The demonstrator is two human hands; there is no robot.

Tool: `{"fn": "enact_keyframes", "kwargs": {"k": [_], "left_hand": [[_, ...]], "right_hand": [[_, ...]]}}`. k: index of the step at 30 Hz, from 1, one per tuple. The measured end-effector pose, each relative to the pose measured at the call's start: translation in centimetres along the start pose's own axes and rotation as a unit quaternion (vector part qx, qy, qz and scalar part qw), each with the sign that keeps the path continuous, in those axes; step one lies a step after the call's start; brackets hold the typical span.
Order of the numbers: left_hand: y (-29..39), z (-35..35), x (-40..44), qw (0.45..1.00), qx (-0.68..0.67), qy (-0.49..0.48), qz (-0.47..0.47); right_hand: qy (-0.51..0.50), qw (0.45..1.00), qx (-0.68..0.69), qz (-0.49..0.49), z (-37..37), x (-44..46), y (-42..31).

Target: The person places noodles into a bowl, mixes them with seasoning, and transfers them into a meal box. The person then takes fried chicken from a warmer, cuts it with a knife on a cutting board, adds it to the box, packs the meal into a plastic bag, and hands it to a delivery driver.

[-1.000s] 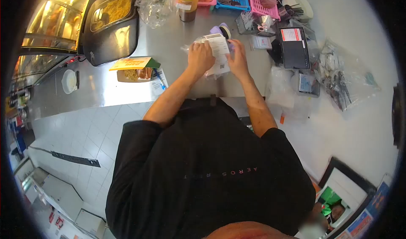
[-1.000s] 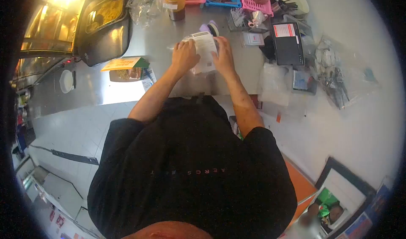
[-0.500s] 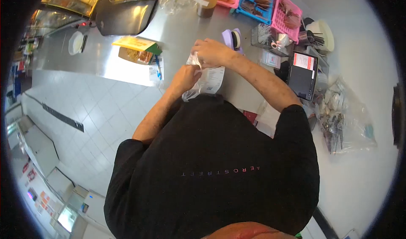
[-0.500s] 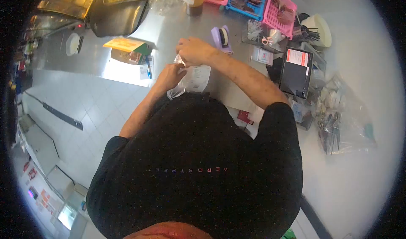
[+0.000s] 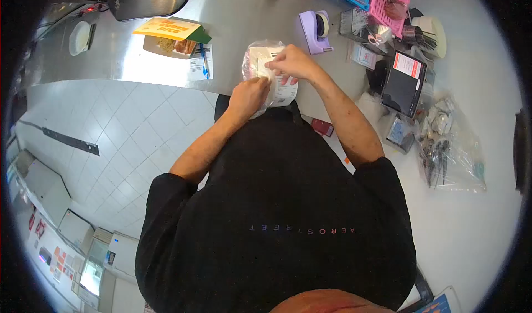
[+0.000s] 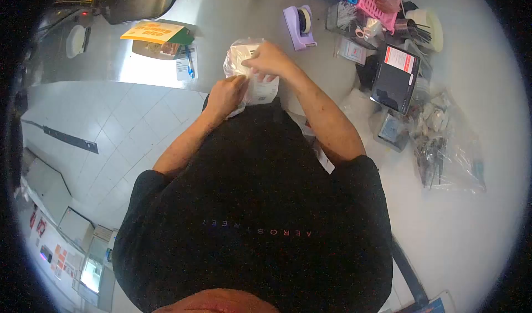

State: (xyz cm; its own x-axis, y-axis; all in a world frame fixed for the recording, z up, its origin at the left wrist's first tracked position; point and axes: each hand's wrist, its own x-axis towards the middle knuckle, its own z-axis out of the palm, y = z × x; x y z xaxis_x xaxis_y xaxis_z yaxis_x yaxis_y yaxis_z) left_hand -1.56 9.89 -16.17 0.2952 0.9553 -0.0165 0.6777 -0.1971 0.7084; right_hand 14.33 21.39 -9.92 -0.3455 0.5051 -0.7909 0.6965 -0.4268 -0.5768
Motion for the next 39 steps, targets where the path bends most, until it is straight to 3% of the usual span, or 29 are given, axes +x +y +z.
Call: {"fn": "enact_keyframes", "kwargs": {"k": [2, 5, 8, 17, 21, 23, 26, 29, 35, 39], "left_hand": [[-0.4, -0.2, 0.0, 0.999, 0.034, -0.015, 0.021], [-0.9, -0.6, 0.0, 0.998, 0.043, -0.019, 0.051], [-1.5, -0.6, 0.1, 0.998, 0.025, -0.039, 0.037], [-1.9, -1.9, 1.0, 0.993, -0.076, -0.094, 0.002], [-2.3, -2.5, 2.1, 0.958, -0.183, -0.215, -0.045], [-3.4, -2.2, 2.9, 0.915, -0.283, -0.265, -0.107], [-5.0, -1.4, 3.5, 0.852, -0.402, -0.314, -0.121], [-3.6, -3.5, 4.1, 0.83, -0.386, -0.353, -0.191], [-5.5, -2.1, 5.0, 0.858, -0.312, -0.402, -0.064], [-5.4, -2.5, 5.0, 0.831, -0.334, -0.427, -0.124]], "right_hand": [[-0.055, 0.998, -0.035, 0.024, -0.3, 0.3, -0.9], [-0.063, 0.994, 0.032, 0.082, 0.1, 0.4, -1.3], [-0.083, 0.994, 0.018, 0.066, 0.6, 0.5, 0.7], [0.017, 0.935, 0.348, 0.062, 5.5, -2.7, 4.4], [0.086, 0.912, 0.401, 0.02, 7.8, -2.2, 6.0], [0.096, 0.924, 0.369, -0.01, 8.0, -2.3, 6.0], [0.092, 0.941, 0.322, -0.049, 7.9, -2.3, 6.2], [0.087, 0.946, 0.306, -0.07, 7.7, -2.3, 6.8], [0.069, 0.951, 0.295, -0.066, 7.4, -2.4, 7.2], [0.097, 0.947, 0.296, -0.079, 7.7, -2.8, 7.0]]}}
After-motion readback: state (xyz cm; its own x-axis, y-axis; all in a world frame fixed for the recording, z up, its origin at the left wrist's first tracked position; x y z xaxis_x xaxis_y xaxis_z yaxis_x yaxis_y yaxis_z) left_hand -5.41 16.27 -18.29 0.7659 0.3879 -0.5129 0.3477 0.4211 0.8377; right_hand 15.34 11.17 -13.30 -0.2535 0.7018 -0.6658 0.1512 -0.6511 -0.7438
